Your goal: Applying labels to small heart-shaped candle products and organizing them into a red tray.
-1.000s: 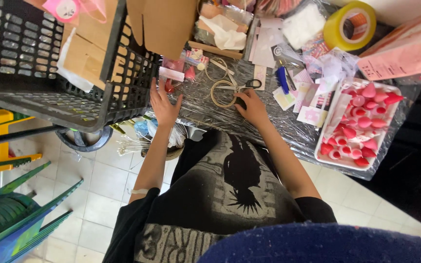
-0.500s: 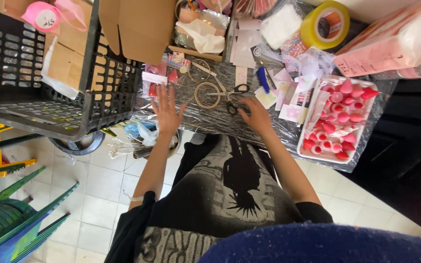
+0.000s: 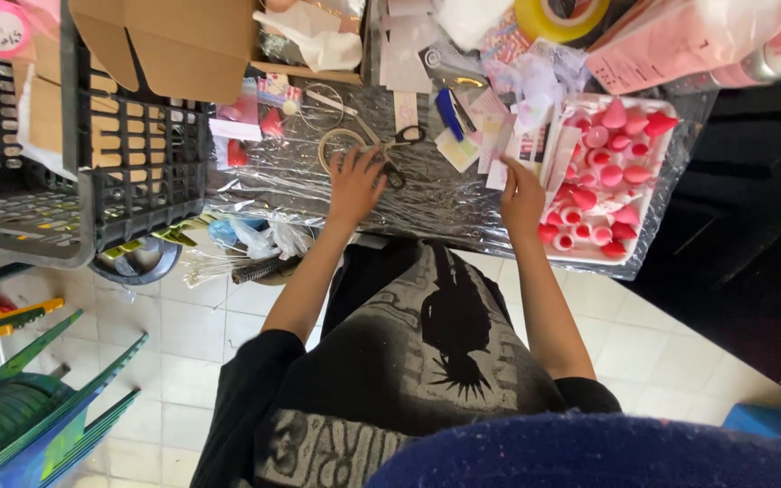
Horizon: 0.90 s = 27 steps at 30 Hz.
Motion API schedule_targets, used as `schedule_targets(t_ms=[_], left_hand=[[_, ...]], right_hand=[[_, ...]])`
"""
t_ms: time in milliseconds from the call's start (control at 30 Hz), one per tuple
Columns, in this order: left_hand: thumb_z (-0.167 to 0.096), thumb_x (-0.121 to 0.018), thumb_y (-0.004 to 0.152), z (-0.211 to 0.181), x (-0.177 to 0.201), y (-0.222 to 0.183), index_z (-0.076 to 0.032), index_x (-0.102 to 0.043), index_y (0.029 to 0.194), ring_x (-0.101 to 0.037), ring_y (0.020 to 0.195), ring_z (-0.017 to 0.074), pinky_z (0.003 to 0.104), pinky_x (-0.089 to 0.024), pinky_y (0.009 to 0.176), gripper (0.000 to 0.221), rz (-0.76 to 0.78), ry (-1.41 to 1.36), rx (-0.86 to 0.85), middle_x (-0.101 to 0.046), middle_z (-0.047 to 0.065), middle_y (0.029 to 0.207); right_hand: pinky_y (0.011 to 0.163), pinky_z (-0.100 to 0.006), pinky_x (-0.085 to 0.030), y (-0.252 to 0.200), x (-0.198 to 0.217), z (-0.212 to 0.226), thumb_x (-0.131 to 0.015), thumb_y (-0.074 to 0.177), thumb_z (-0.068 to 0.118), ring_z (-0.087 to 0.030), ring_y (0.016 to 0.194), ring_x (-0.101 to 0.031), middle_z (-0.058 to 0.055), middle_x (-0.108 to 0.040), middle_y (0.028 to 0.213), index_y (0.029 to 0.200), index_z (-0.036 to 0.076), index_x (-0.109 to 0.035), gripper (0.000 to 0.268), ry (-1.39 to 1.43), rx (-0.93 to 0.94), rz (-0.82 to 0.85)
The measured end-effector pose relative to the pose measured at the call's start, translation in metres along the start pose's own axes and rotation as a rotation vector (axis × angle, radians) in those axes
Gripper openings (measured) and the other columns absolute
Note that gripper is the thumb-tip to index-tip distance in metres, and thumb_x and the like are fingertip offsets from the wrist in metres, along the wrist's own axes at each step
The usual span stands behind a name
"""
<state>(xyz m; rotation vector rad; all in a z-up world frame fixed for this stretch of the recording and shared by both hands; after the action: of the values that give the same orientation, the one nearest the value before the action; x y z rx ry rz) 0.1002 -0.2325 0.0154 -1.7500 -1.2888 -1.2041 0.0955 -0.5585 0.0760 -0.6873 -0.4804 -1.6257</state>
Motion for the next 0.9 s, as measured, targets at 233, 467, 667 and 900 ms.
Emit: schedule_targets(t_ms=[233, 467, 667, 900], left_hand=[[-0.025, -0.068, 0.099, 0.046, 0.03, 0.031, -0.011, -0.077, 0.107, -0.058, 0.129, 0.0277, 0.052, -0.033, 0.115, 0.018, -0.122, 0.225, -0.005, -0.073, 0.001, 0.118], [-0.014, -0.073, 0.09, 0.032, 0.076, 0.062, -0.011, -0.076, 0.102, -0.062, 0.114, 0.0257, 0.046, -0.041, 0.103, 0.013, -0.281, -0.045, -0.018, -0.073, 0.003, 0.116], [-0.01, -0.072, 0.09, 0.013, 0.08, 0.098, -0.011, -0.074, 0.11, -0.066, 0.112, 0.0282, 0.045, -0.047, 0.099, 0.02, -0.277, -0.169, -0.134, -0.073, 0.004, 0.117], [-0.018, -0.067, 0.096, -0.013, -0.023, 0.196, -0.012, -0.066, 0.121, -0.069, 0.102, 0.0366, 0.047, -0.057, 0.084, 0.026, 0.028, -0.368, -0.193, -0.07, 0.012, 0.116]], right_hand=[[0.119, -0.053, -0.035, 0.039, 0.054, 0.008, -0.064, 0.102, 0.004, -0.039, 0.131, -0.052, -0.015, -0.065, 0.141, 0.141, 0.008, -0.064, 0.039, -0.203, 0.154, -0.242], [0.098, -0.047, -0.044, 0.053, 0.062, 0.008, -0.088, 0.083, 0.02, -0.033, 0.11, -0.061, -0.007, -0.071, 0.108, 0.081, 0.013, -0.071, 0.019, -0.285, 0.301, -0.309], [0.091, -0.044, -0.046, 0.064, 0.046, -0.051, -0.079, 0.098, 0.019, -0.028, 0.098, -0.063, -0.004, -0.072, 0.102, 0.102, 0.012, -0.08, 0.008, -0.331, 0.191, -0.377], [0.062, -0.04, -0.049, 0.1, 0.055, 0.014, -0.083, 0.09, 0.024, -0.023, 0.069, -0.062, -0.006, -0.072, 0.079, 0.085, 0.01, -0.078, 0.016, -0.195, 0.162, -0.313]])
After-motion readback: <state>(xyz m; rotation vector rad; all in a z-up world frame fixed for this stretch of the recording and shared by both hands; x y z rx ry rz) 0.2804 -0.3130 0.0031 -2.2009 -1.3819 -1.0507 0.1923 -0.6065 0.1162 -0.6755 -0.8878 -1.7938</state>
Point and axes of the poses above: each hand's wrist, its own y-axis towards the middle knuckle, its own x-axis out of the back of the hand, z = x × y, the point moved 7 cm from there along y, towards the middle knuckle
